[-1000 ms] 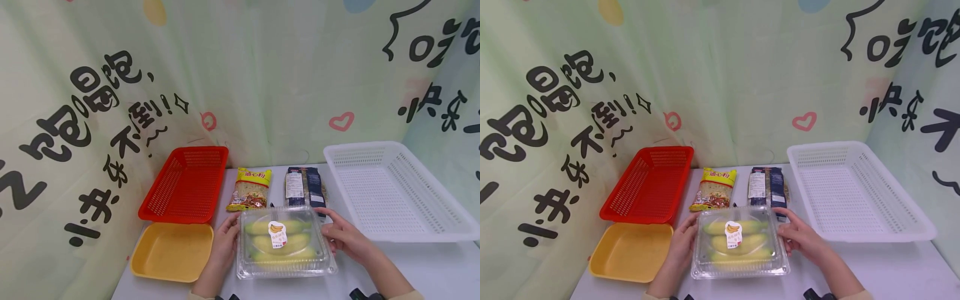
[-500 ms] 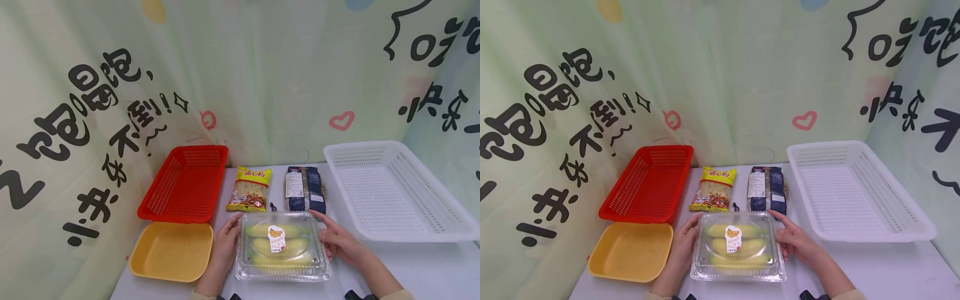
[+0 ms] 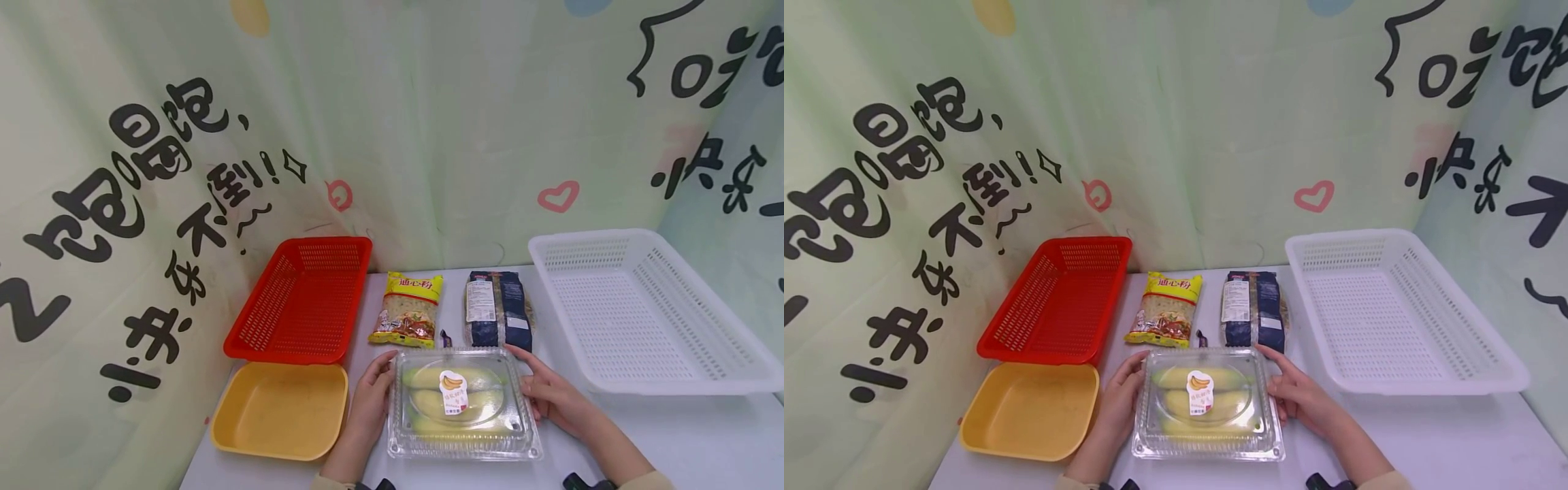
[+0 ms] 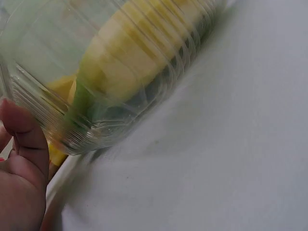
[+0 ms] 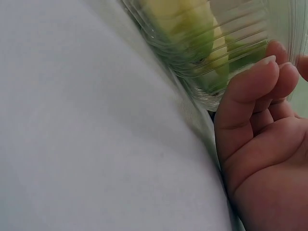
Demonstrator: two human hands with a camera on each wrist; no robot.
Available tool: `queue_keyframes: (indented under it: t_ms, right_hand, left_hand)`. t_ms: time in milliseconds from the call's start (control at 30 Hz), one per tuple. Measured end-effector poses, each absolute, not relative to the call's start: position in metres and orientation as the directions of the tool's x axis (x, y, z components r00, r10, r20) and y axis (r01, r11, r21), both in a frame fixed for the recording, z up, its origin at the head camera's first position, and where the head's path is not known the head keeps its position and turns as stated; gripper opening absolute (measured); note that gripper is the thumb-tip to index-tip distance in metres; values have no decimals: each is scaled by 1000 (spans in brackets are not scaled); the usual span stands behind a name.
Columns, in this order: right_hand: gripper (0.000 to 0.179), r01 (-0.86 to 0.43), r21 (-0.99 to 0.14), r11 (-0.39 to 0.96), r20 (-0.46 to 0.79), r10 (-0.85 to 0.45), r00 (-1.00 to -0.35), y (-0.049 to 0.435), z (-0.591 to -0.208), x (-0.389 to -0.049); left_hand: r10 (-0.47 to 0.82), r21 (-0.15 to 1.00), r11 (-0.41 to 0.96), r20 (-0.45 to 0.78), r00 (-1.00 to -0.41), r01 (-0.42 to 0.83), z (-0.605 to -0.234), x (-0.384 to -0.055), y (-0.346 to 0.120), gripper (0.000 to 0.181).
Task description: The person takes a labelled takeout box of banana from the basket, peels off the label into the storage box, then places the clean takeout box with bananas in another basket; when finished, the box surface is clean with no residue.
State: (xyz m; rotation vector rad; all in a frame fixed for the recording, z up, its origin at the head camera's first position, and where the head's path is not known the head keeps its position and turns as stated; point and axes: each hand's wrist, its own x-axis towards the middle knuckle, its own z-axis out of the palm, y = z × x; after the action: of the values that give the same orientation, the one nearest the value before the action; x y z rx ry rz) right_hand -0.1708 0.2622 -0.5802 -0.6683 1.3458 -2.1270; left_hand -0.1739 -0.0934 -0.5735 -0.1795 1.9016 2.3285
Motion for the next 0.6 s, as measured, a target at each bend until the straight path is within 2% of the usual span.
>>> queue_keyframes:
  t_ms: [267, 600]
  right_hand:
    - [66, 191, -919, -345, 91, -656, -749, 264, -582, -171]
    - [68, 194, -918, -347, 84, -647, -757, 264, -582, -173]
  left_hand:
    - [13, 973, -132, -189, -982, -189, -576, -172, -94, 36]
    - [-115, 976, 213, -30, -993, -54, -557, -168, -93, 33]
